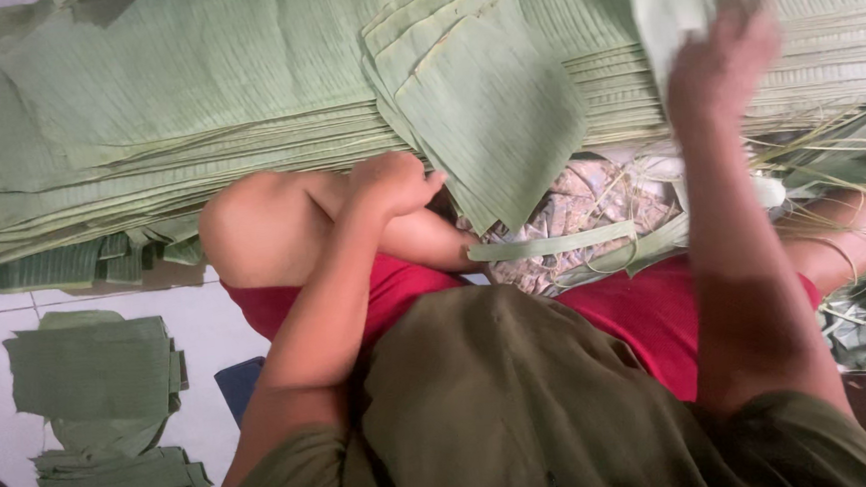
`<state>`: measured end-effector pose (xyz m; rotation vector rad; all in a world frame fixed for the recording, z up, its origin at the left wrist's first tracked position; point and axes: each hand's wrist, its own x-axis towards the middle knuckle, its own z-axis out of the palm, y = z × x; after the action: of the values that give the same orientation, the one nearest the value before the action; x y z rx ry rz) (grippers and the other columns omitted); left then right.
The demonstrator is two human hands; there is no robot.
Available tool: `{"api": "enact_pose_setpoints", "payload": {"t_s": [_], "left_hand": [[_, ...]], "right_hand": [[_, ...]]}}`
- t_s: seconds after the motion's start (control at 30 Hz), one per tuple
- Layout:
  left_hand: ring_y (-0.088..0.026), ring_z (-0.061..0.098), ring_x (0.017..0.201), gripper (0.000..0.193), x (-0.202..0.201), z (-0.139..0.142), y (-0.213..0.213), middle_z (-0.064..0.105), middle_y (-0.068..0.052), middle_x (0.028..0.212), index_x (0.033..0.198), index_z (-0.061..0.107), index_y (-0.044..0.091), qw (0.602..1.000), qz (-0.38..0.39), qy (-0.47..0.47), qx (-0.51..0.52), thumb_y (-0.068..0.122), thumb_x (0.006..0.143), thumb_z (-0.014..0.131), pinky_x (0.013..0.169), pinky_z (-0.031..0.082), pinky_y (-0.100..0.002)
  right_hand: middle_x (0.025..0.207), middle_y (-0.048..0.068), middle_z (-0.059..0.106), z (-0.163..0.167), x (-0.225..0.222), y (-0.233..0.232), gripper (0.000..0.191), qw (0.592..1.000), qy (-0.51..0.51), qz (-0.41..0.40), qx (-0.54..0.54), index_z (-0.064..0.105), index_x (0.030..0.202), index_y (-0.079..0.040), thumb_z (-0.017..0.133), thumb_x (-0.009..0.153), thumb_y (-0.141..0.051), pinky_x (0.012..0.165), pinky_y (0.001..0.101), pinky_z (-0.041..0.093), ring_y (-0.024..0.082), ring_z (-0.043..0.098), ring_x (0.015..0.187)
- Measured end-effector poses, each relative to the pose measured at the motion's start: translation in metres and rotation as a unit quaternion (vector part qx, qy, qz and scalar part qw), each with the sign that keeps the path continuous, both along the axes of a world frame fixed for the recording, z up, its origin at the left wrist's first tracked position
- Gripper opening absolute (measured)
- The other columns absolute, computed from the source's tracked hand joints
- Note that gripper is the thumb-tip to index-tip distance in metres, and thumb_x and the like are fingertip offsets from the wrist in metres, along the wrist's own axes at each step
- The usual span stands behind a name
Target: The person sits on the floor surrounded by large piles of cut banana leaves. They take individual leaf pieces, fold them in half, smooth them flat by hand, and stack the folded pieces onto a growing pile beside them.
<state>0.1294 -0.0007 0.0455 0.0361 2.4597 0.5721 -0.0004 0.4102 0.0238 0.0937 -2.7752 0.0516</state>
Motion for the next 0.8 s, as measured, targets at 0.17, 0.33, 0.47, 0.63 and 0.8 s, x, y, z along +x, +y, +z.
{"api": "enact_pose_setpoints", "payload": {"t_s": [0.17,0.33,0.47,0.63,0.8], "left_hand": [[-0.042,0.068,0.102,0.058,-0.001,-0.033,0.014,0.072,-0.023,0.108,0.102,0.076,0.003,0.998,0.044,0.021,0.034,0.057,0.094,0.057,0.088,0.053,-0.053],[-0.042,0.068,0.101,0.051,-0.010,-0.079,0.014,0.072,-0.026,0.107,0.112,0.067,0.001,0.969,0.173,0.099,0.145,0.048,0.092,0.065,0.088,0.054,-0.051],[-0.031,0.069,0.095,0.042,-0.019,-0.102,0.022,0.076,-0.020,0.106,0.117,0.067,-0.002,0.821,0.348,0.056,0.449,0.035,0.095,0.066,0.080,0.058,-0.044],[-0.020,0.074,0.094,0.042,-0.016,-0.095,0.029,0.076,-0.012,0.109,0.121,0.068,-0.002,0.716,0.405,-0.112,0.558,0.028,0.092,0.071,0.080,0.060,-0.035],[-0.019,0.075,0.087,0.036,-0.002,-0.060,0.023,0.080,-0.012,0.102,0.114,0.074,-0.001,0.808,0.308,-0.075,0.496,0.027,0.091,0.074,0.076,0.060,-0.035]], "right_hand": [[0.141,0.030,0.058,-0.042,0.038,-0.093,0.038,0.961,-0.089,0.195,-0.172,0.055,0.142,0.004,0.057,0.108,-0.013,0.111,0.0506,0.046,0.047,0.055,0.130],[0.120,0.024,0.068,-0.038,0.047,-0.121,0.062,0.931,-0.167,0.103,-0.307,0.050,0.142,0.004,0.075,0.091,-0.022,0.093,0.0461,0.054,0.038,0.067,0.111],[0.117,0.025,0.071,-0.026,0.043,-0.118,0.063,0.835,-0.327,-0.041,-0.440,0.056,0.136,0.011,0.079,0.095,-0.031,0.086,0.0424,0.057,0.032,0.071,0.103],[0.125,0.023,0.062,-0.029,0.072,-0.121,0.068,0.643,-0.380,-0.192,-0.636,0.040,0.141,0.010,0.073,0.095,-0.027,0.085,0.0432,0.061,0.028,0.070,0.105],[0.130,0.023,0.066,-0.015,0.102,-0.118,0.053,0.575,-0.354,-0.154,-0.721,0.042,0.137,0.008,0.070,0.095,-0.008,0.092,0.0419,0.062,0.031,0.069,0.116]]}}
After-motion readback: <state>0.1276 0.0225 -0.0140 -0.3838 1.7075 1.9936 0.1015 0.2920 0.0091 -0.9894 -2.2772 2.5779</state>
